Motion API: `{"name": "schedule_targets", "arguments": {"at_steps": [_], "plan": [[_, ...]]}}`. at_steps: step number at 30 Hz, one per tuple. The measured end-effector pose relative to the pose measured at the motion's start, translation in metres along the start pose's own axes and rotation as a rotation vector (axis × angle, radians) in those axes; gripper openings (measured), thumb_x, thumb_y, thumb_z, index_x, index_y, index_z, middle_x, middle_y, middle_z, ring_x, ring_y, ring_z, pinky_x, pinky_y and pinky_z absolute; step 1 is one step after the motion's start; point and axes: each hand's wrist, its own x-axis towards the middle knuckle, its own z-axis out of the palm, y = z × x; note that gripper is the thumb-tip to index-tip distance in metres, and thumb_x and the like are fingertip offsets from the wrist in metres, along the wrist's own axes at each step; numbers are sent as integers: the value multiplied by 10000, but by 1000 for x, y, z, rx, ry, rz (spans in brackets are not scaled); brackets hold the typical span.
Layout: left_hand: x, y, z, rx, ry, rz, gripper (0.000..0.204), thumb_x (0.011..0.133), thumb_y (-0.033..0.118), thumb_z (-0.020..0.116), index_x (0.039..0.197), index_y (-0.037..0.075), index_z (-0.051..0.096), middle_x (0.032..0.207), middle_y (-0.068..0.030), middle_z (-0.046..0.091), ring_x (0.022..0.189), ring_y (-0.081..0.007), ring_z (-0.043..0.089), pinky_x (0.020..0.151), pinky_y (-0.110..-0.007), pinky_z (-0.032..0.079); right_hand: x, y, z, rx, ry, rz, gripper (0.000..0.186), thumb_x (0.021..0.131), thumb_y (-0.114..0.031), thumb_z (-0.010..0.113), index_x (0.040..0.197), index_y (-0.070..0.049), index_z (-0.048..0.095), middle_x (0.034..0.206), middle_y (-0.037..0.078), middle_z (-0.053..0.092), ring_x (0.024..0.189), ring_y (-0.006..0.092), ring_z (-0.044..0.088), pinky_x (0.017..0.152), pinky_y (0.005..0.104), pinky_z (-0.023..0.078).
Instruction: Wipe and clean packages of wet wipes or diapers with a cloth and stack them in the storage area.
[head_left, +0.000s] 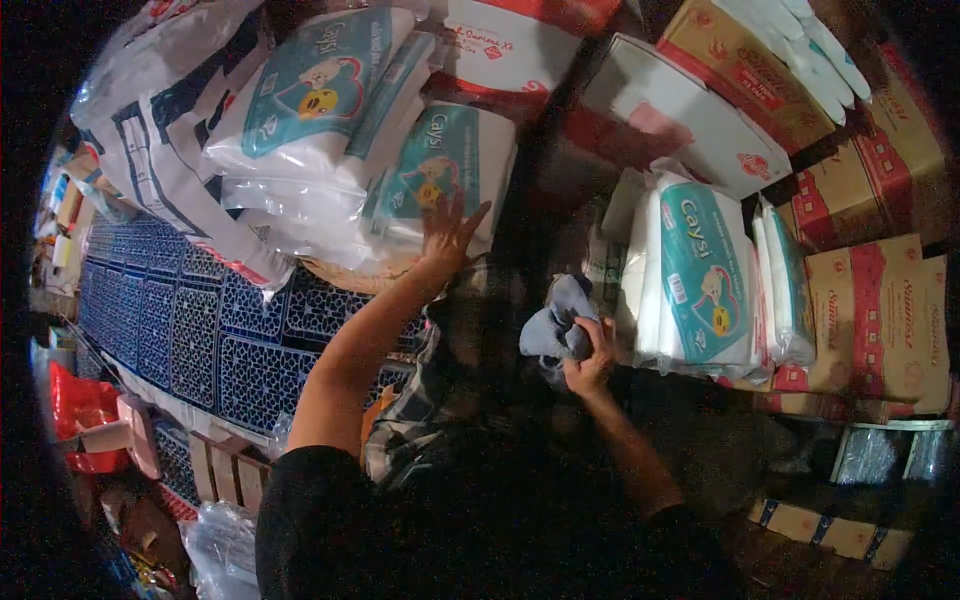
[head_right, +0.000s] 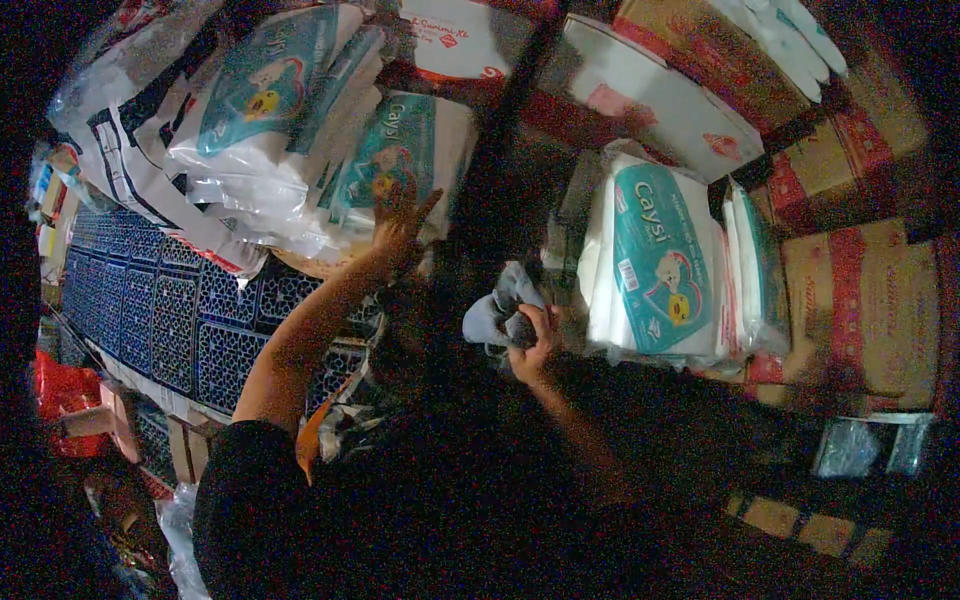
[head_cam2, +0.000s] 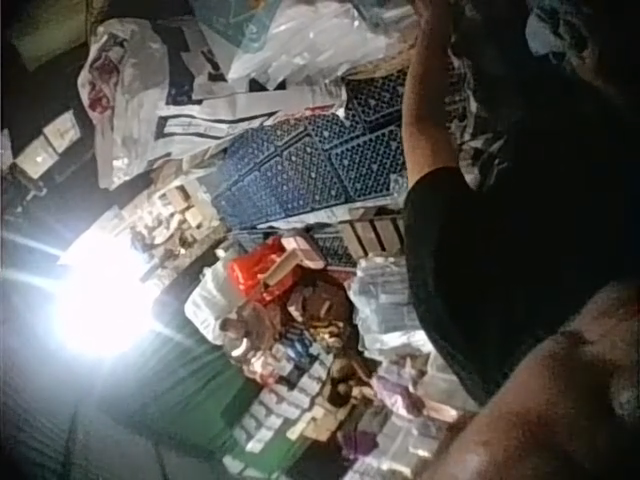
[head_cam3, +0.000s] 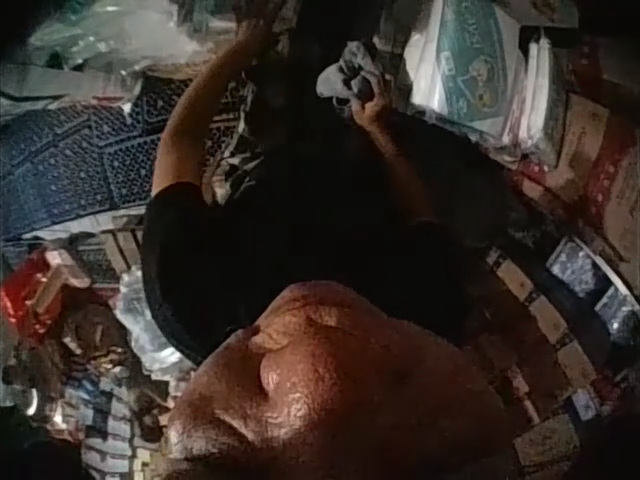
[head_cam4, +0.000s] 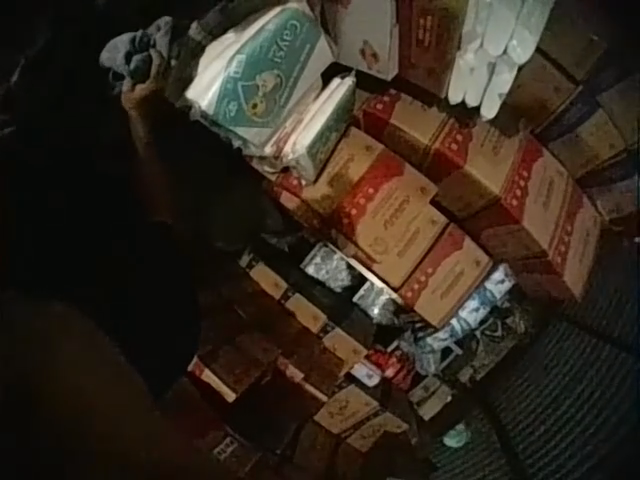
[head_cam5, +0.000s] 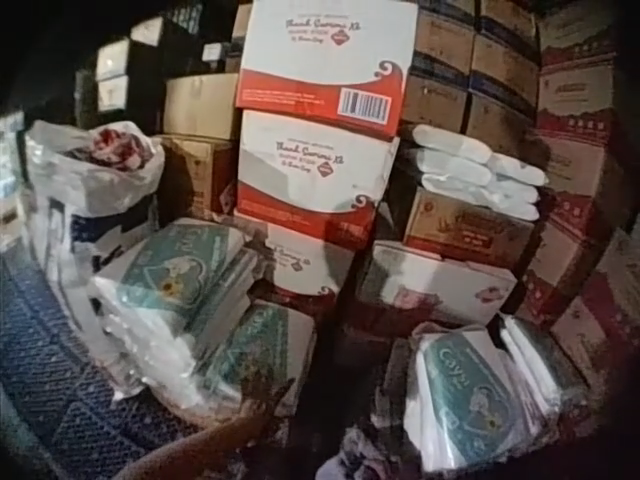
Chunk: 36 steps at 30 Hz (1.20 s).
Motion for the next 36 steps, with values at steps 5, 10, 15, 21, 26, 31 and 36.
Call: {"name": "schedule_targets", "arguments": {"at_steps": [5,10,15,21,26,31,36], "plan": [[-18,-8,-15,124,-40,-27,747,711,182,634,1344,275,250,1393,-171,191,1239,-437,219,927,-626,213,1,-6,4,21,27,-22,428,549,-69,491,974,-26,522,894,184,522,822,389,461,791,419,388],[-21,9,-79,-85,151,22,464,722,172,635,1163,186,492,1199,-163,455,1109,-345,436,836,-528,377,-2,-7,4,-11,40,21,416,557,-59,492,970,-18,519,860,187,502,803,395,459,773,428,389],[-28,19,-169,-1181,591,-293,118,811,131,602,872,40,559,794,-46,566,699,-121,551,610,-231,429,-3,0,3,-9,74,12,375,598,-76,535,969,-23,530,852,187,493,813,402,470,749,437,398],[-38,-55,-215,-1406,1083,-848,589,727,349,700,1131,24,421,1035,-80,494,878,-202,510,701,-292,391,-14,10,14,-54,158,-85,353,626,-79,570,976,-43,539,907,185,491,841,397,482,744,447,402],[-25,-103,-219,-1574,871,-920,696,641,440,746,1135,68,429,1001,-78,453,848,-212,483,625,-292,382,-23,8,8,-228,83,17,375,611,-79,590,980,-44,533,915,179,485,879,395,479,763,440,400],[0,-124,-221,-1855,763,-921,678,615,426,762,1100,74,447,1064,-86,517,828,-215,542,642,-315,412,-14,-8,0,86,-30,51,532,558,-20,611,1077,-66,502,962,176,450,921,393,461,791,433,392],[18,-147,-213,-1801,772,-1230,930,555,365,813,1225,67,241,1040,-125,540,848,-243,563,686,-355,468,-6,-55,-24,-201,-135,-6,710,553,1,668,1205,-82,401,1082,191,442,991,388,456,828,433,394]]}}
